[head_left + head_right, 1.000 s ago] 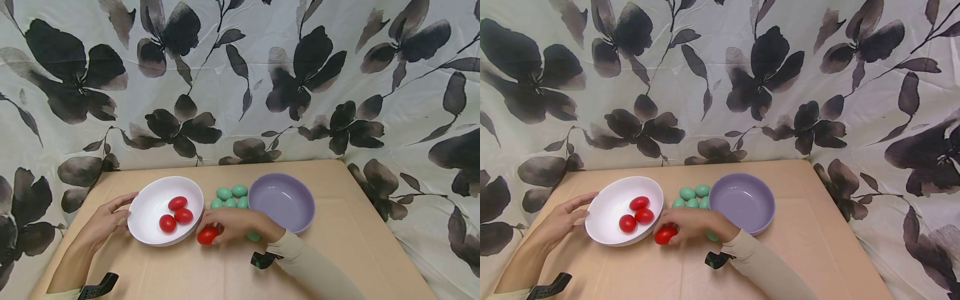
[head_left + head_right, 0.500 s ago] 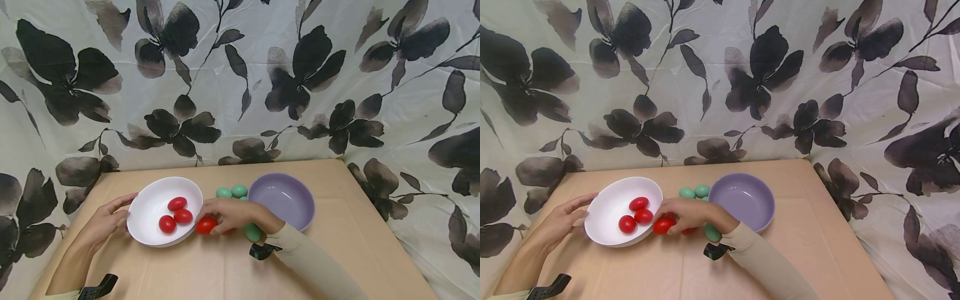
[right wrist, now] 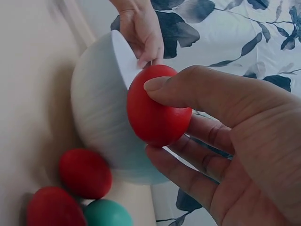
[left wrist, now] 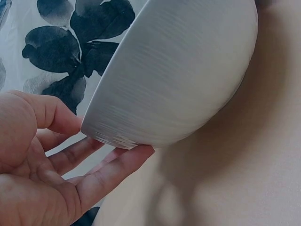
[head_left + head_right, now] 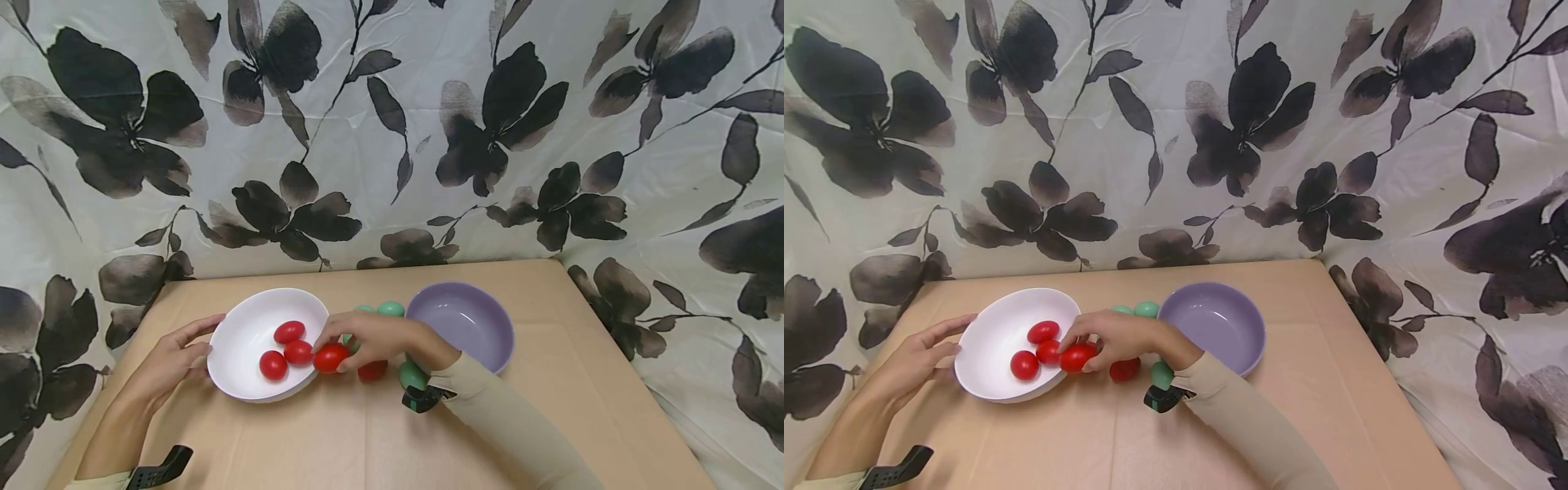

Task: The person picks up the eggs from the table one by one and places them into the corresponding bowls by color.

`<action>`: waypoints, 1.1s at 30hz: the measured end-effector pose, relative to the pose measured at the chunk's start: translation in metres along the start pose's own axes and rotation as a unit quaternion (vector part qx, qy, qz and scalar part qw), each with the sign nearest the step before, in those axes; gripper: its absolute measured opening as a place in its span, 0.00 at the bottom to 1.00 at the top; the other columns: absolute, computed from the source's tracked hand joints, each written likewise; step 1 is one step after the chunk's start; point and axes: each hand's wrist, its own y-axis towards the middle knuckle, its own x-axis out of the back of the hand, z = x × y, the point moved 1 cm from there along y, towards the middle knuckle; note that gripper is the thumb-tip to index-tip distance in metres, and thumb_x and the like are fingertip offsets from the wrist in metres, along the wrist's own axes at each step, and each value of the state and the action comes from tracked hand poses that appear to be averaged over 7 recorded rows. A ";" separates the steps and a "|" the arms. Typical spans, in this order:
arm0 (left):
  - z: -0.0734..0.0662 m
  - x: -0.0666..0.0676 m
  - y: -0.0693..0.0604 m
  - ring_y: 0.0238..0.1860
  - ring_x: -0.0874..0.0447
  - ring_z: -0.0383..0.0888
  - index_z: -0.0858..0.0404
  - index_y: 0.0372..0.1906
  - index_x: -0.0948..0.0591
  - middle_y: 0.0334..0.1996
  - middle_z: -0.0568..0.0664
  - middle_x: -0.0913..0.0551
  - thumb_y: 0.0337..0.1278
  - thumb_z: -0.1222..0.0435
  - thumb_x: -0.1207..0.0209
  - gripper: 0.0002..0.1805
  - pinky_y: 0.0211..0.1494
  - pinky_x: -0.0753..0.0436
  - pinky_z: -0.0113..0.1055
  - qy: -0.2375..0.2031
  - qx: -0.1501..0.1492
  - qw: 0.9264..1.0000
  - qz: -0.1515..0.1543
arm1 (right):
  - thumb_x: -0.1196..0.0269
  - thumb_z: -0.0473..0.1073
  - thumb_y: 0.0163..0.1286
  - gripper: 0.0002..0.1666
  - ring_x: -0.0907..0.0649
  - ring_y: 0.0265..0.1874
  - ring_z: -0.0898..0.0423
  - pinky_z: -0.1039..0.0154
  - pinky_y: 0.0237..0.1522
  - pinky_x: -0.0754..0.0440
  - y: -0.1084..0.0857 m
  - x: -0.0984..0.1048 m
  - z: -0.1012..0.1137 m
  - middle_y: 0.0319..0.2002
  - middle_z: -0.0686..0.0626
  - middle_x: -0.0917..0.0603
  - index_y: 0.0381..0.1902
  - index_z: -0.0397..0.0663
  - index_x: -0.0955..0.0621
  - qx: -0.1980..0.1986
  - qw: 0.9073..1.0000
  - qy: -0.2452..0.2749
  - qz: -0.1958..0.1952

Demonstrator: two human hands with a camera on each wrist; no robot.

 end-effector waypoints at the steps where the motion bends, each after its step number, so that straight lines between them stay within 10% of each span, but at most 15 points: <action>1: 0.000 0.000 0.000 0.50 0.22 0.36 0.64 0.80 0.43 0.76 0.68 0.43 0.74 0.70 0.51 0.33 0.46 0.12 0.40 0.000 0.001 1.000 0.001 | 0.28 0.37 0.64 0.28 0.23 0.55 0.66 0.71 0.50 0.18 0.001 0.001 0.001 0.58 0.57 0.21 0.62 0.56 0.19 0.001 1.000 -0.002 -0.002; 18: -0.001 0.002 0.001 0.49 0.21 0.34 0.66 0.79 0.42 0.74 0.68 0.42 0.72 0.71 0.50 0.34 0.45 0.12 0.40 -0.020 -0.009 1.000 0.010 | 0.27 0.37 0.63 0.28 0.23 0.53 0.66 0.70 0.51 0.17 0.026 0.010 0.002 0.55 0.58 0.21 0.61 0.56 0.18 0.004 1.000 -0.004 -0.014; 33: 0.001 -0.011 -0.024 0.49 0.21 0.34 0.67 0.79 0.42 0.74 0.68 0.41 0.72 0.72 0.50 0.33 0.45 0.12 0.41 -0.021 -0.016 1.000 -0.003 | 0.25 0.38 0.61 0.30 0.23 0.53 0.66 0.72 0.51 0.18 0.032 -0.003 0.007 0.54 0.59 0.21 0.61 0.57 0.18 -0.008 1.000 0.012 0.007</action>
